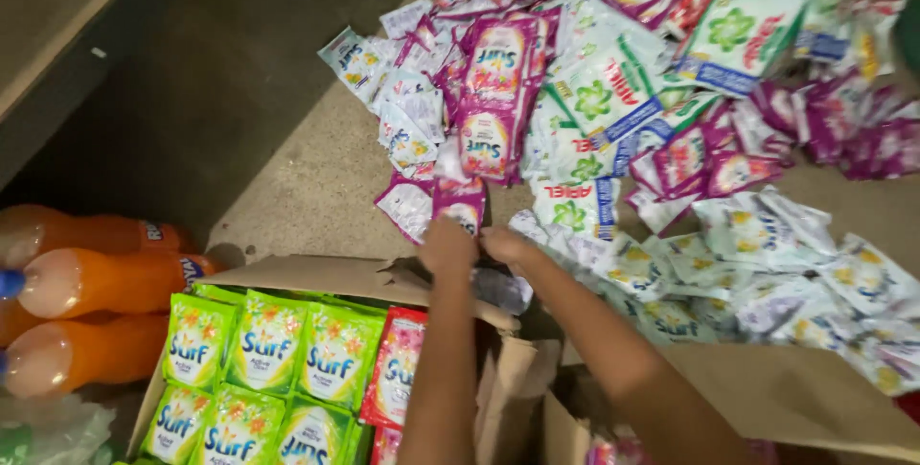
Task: Organizing and packing various brands of laundry detergent sachets into cardboard boxes while sitting on the floor.
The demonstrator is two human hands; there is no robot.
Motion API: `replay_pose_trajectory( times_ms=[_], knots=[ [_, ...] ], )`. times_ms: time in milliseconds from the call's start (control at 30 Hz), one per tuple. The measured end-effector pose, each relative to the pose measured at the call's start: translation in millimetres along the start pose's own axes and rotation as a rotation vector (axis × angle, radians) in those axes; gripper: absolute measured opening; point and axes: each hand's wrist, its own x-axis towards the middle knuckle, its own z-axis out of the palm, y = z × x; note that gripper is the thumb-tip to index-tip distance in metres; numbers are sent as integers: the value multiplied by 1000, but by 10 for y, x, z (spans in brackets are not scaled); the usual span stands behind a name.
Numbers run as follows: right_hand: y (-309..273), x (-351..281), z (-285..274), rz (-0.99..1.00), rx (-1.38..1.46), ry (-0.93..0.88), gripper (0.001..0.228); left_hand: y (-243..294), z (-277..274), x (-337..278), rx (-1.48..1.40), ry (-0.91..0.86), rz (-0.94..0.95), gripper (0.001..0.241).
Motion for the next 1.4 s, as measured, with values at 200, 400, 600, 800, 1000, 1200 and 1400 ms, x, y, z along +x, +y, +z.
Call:
replay_pose_trajectory(
  times_ms=[200,400,600,800,1000,1200,1400],
  knots=[
    [-1172,-1662,-324,-164,221,-19,18,-1073,1297,1140,-160,75,197,37],
    [-1949,-3364,-563,-513,280,-143,21,-385,-280,-259,-1286,-634,-79,61],
    [-2556,-5204,-1028,-709,501,-133,24,200,-1311,-1653,-1199,-773,274,70],
    [-2688,-7242,-1137,-977,358,-13,34,967,-2380,-3945,-1448,-1081,500,52],
    [-2070,-8551,-1259,-991,226,176,28,1172,-2640,-5135,-2026,-1457,392,61],
    [-853,-8480,-1270,-699,213,206,31,1142,-1711,-4935,-2048,-1392,337,47],
    [423,-7936,-1559,-396,-110,67,44,1179,-1517,-5047,-2011,-1259,211,39]
  ],
)
